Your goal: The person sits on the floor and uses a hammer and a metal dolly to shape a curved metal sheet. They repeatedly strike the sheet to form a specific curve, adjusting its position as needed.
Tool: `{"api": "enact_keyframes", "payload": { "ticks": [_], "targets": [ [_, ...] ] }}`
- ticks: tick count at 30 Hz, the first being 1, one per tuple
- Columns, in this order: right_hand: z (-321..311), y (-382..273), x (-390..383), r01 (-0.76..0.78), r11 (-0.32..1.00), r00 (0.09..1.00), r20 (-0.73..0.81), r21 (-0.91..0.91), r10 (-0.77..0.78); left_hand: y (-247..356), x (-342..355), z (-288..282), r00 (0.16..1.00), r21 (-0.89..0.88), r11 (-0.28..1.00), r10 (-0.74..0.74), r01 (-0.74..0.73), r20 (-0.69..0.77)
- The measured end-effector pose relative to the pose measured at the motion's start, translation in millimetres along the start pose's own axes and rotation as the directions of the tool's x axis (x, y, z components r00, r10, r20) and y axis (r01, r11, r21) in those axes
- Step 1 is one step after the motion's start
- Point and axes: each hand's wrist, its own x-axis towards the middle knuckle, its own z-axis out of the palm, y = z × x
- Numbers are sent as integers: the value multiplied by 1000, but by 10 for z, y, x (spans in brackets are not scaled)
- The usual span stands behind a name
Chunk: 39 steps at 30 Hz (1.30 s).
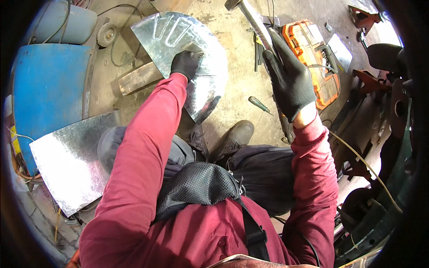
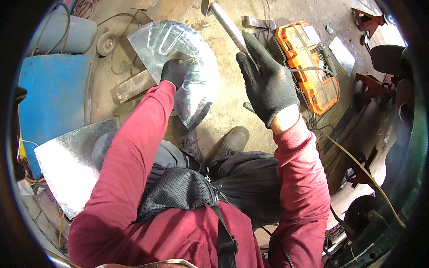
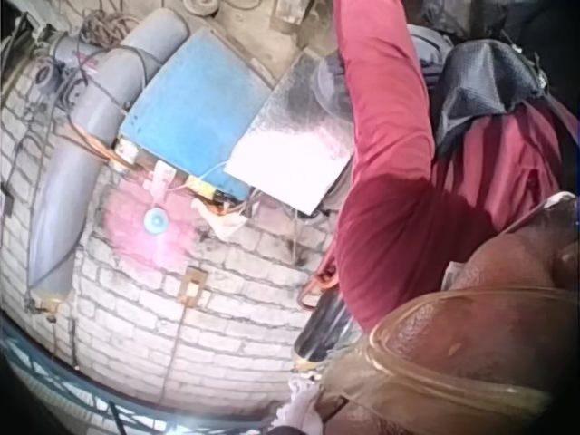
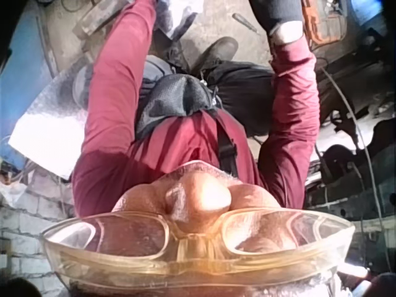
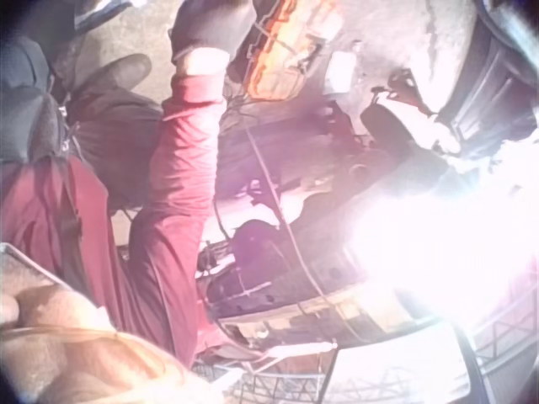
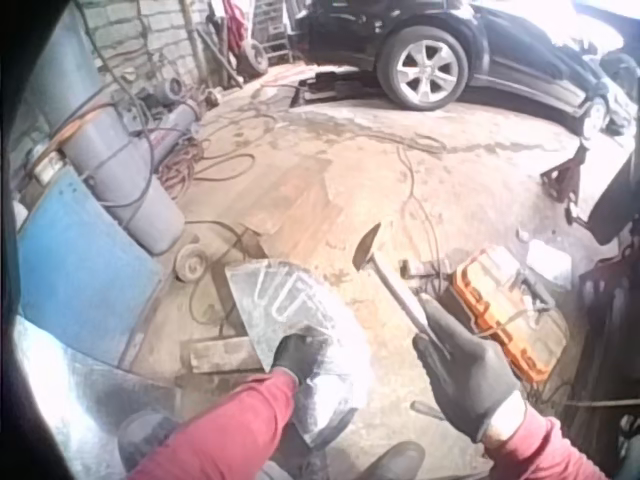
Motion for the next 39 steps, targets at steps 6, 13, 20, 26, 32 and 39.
{"api": "enact_keyframes", "payload": {
  "ticks": [6,13,20,26,32,39],
  "targets": [
    [11,-422,16,53,954,991,-135,294,-14,67,66,-48,996,43,995,94,-93,0],
    [577,353,-254,-77,801,726,517,-594,454,119,109,-17,989,43,991,125,-129,74],
    [419,111,-86,-55,961,958,259,-269,127,33,43,-17,999,21,999,49,-49,0],
    [352,-420,116,167,952,980,-150,258,-131,43,80,-12,988,19,988,156,-156,-9],
    [498,14,42,70,980,973,231,-186,-26,51,183,-35,990,85,989,113,-121,88],
    [574,60,19,-115,971,916,356,-209,185,76,253,78,948,45,947,319,-319,1]
  ]
}}
